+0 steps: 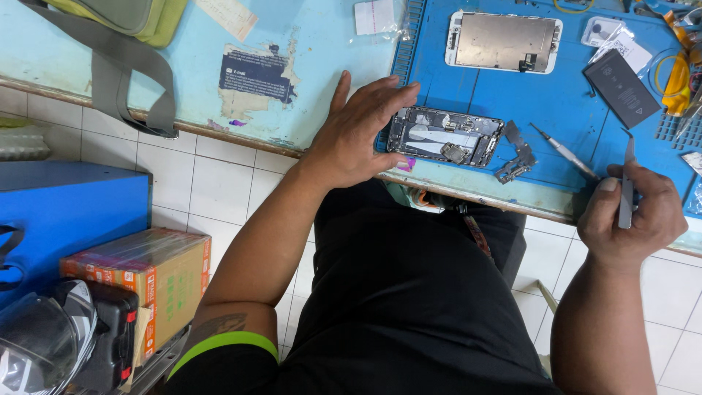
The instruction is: The person is repairing a mobile phone by hand and using tools like tweezers and a screwdriver to manipulate internal components. They remove parts from the phone's chassis and place them on a blue work mat.
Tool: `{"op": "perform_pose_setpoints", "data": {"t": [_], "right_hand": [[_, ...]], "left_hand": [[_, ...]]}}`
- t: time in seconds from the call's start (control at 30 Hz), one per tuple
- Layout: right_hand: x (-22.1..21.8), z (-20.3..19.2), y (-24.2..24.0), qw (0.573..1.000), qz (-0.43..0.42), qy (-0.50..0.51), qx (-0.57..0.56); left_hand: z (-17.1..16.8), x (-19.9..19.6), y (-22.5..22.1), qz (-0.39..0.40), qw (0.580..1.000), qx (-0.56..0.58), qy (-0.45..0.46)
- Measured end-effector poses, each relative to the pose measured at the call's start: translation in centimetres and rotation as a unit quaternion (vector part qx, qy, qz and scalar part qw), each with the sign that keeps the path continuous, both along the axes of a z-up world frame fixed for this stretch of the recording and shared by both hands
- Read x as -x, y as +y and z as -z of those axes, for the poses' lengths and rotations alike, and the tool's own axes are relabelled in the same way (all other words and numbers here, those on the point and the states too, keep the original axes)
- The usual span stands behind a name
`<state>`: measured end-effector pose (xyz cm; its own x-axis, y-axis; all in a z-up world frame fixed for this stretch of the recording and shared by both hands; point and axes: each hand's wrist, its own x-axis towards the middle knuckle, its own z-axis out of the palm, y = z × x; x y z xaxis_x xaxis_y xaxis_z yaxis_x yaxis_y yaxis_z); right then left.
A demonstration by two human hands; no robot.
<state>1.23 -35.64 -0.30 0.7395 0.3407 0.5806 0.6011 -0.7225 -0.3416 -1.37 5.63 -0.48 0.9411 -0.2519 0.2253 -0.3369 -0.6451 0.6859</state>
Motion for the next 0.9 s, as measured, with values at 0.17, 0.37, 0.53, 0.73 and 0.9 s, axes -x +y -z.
{"op": "perform_pose_setpoints", "data": {"t": [0.17,0.37,0.53,0.73,0.9], "right_hand": [[-0.07,0.12,0.08,1.0,0.005,-0.003,-0.01],[-0.11,0.09,-0.02,1.0,-0.002,0.01,-0.022],[-0.21,-0.11,0.21,1.0,0.008,0.012,-0.02],[-0.22,-0.12,-0.14,1.0,0.007,0.011,-0.004],[-0.3,0.32,-0.45,1.0,0.002,0.015,-0.008]], "left_hand": [[-0.12,-0.05,0.2,0.005,1.0,-0.024,-0.008],[0.0,0.01,0.39,0.018,0.999,-0.019,-0.022],[0.11,0.0,0.4,0.014,0.999,-0.028,-0.018],[0.28,0.06,0.42,0.014,0.999,-0.029,-0.015],[0.39,-0.04,0.36,0.017,0.999,-0.031,-0.017]]}}
